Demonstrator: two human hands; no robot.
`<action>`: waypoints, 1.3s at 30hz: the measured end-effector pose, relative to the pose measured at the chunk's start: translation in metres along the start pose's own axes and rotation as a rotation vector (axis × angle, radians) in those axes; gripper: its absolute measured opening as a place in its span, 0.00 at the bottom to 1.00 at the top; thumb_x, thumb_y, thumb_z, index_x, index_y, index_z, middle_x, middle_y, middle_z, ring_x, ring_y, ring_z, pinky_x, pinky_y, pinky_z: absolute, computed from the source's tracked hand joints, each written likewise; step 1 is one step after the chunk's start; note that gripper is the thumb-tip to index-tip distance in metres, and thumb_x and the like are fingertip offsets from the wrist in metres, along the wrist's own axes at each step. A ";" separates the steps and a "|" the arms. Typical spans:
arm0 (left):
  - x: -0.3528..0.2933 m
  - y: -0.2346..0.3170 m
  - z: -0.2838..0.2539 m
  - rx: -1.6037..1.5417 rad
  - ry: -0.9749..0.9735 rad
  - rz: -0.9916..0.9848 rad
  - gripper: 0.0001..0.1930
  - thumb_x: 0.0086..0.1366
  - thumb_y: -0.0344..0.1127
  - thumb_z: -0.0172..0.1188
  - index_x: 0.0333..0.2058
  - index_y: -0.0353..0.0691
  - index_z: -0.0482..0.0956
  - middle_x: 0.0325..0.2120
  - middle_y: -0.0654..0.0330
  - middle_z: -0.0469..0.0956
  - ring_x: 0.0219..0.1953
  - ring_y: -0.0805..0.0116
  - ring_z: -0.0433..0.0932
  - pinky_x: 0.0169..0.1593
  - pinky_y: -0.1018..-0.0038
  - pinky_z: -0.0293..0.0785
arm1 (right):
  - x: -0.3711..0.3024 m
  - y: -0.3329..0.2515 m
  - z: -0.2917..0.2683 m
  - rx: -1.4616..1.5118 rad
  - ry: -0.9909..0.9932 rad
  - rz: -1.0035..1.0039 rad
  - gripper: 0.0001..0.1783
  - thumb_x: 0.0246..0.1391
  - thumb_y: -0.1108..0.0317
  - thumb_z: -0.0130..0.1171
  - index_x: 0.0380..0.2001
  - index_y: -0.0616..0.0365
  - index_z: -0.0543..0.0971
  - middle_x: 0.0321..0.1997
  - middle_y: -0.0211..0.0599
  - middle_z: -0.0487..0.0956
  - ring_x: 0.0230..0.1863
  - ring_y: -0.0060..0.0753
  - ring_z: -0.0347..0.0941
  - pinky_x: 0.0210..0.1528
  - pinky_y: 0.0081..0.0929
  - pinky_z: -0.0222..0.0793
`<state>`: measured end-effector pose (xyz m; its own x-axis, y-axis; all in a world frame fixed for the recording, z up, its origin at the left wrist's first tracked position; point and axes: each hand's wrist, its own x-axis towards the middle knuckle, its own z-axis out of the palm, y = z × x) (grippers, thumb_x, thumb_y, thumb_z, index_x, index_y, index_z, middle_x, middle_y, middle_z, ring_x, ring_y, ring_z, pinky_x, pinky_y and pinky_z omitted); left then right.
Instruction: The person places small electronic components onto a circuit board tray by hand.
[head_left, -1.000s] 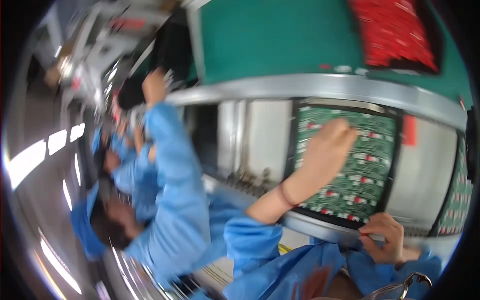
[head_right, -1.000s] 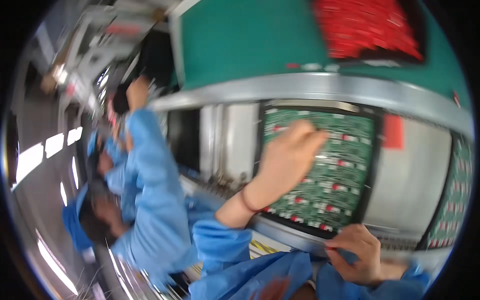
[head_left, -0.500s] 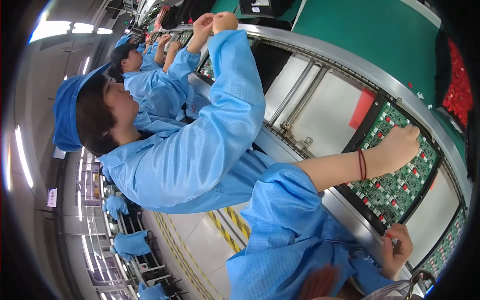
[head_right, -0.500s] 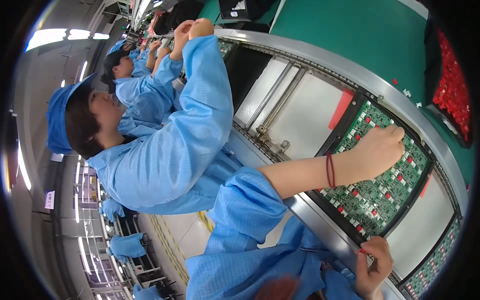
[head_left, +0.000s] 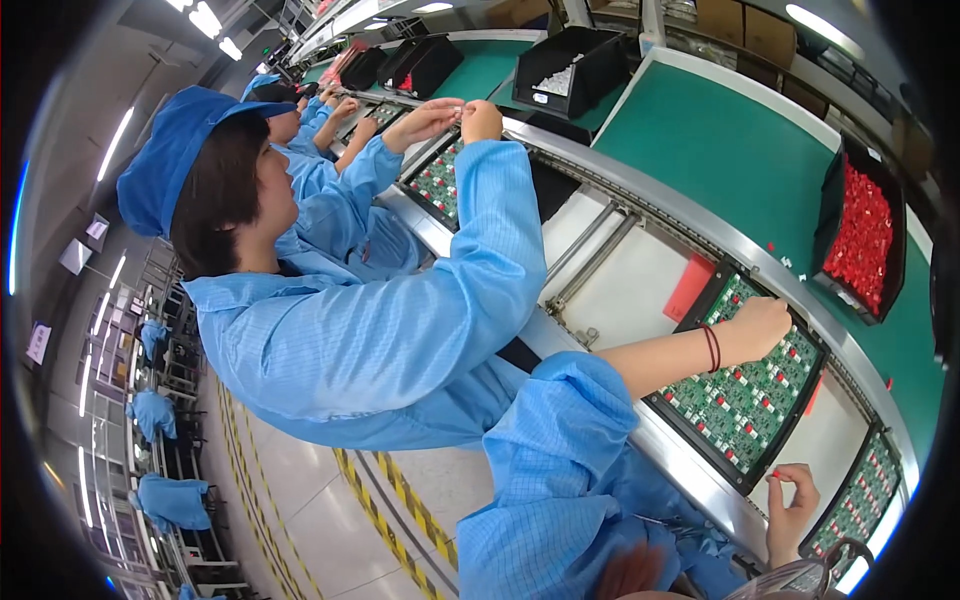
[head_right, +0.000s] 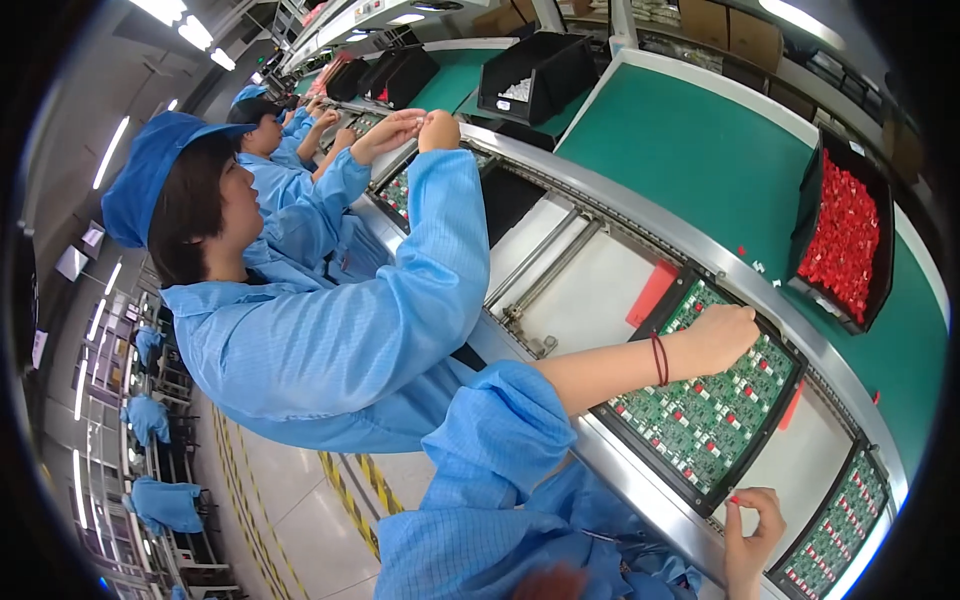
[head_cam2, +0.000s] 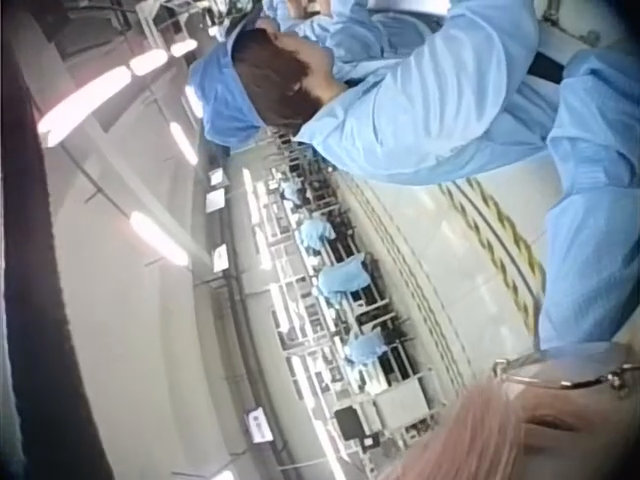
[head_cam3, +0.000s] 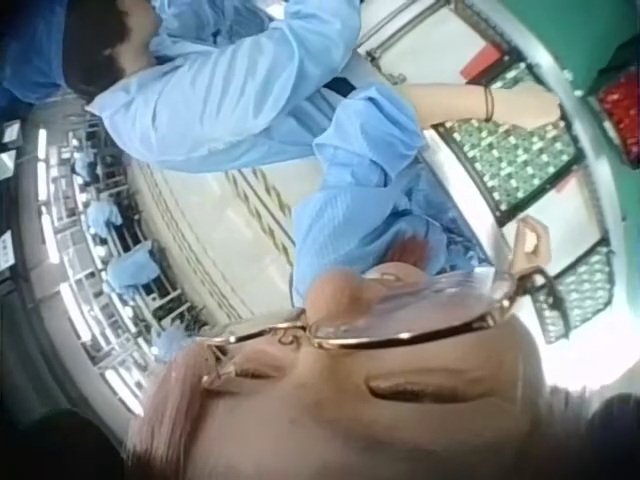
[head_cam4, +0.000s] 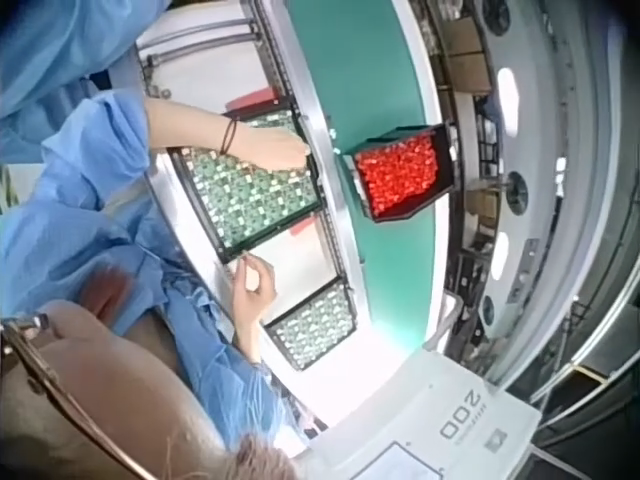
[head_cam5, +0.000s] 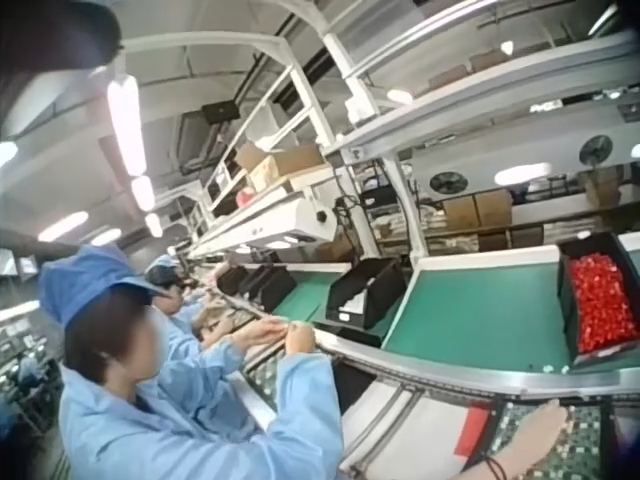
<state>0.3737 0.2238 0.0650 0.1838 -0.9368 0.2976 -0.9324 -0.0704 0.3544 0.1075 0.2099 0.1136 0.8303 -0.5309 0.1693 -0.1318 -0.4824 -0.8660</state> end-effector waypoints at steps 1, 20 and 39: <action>0.002 -0.003 0.001 0.008 -0.006 0.004 0.03 0.45 0.27 0.54 0.20 0.35 0.76 0.27 0.50 0.72 0.32 0.54 0.75 0.35 0.65 0.72 | 0.004 0.001 -0.006 -0.007 0.002 -0.002 0.07 0.40 0.83 0.53 0.26 0.64 0.72 0.26 0.38 0.71 0.31 0.30 0.67 0.36 0.22 0.62; -0.012 -0.050 -0.046 -1.351 0.043 -0.648 0.14 0.58 0.34 0.53 0.41 0.32 0.73 0.32 0.61 0.74 0.35 0.74 0.70 0.37 0.78 0.66 | 0.169 0.029 0.000 -0.675 -0.325 -0.234 0.06 0.45 0.73 0.57 0.30 0.59 0.77 0.31 0.38 0.77 0.37 0.41 0.72 0.40 0.31 0.67; -0.005 -0.038 -0.048 -1.667 0.020 -0.579 0.10 0.62 0.34 0.51 0.37 0.33 0.72 0.27 0.65 0.74 0.23 0.86 0.63 0.26 0.89 0.61 | 0.167 0.043 -0.014 -0.656 -0.331 0.121 0.06 0.42 0.69 0.60 0.26 0.57 0.79 0.21 0.32 0.67 0.24 0.26 0.66 0.27 0.24 0.63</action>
<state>0.4235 0.2477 0.0930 0.3609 -0.9157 -0.1769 0.5265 0.0435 0.8491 0.2328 0.0912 0.1112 0.8955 -0.4190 -0.1503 -0.4430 -0.8058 -0.3930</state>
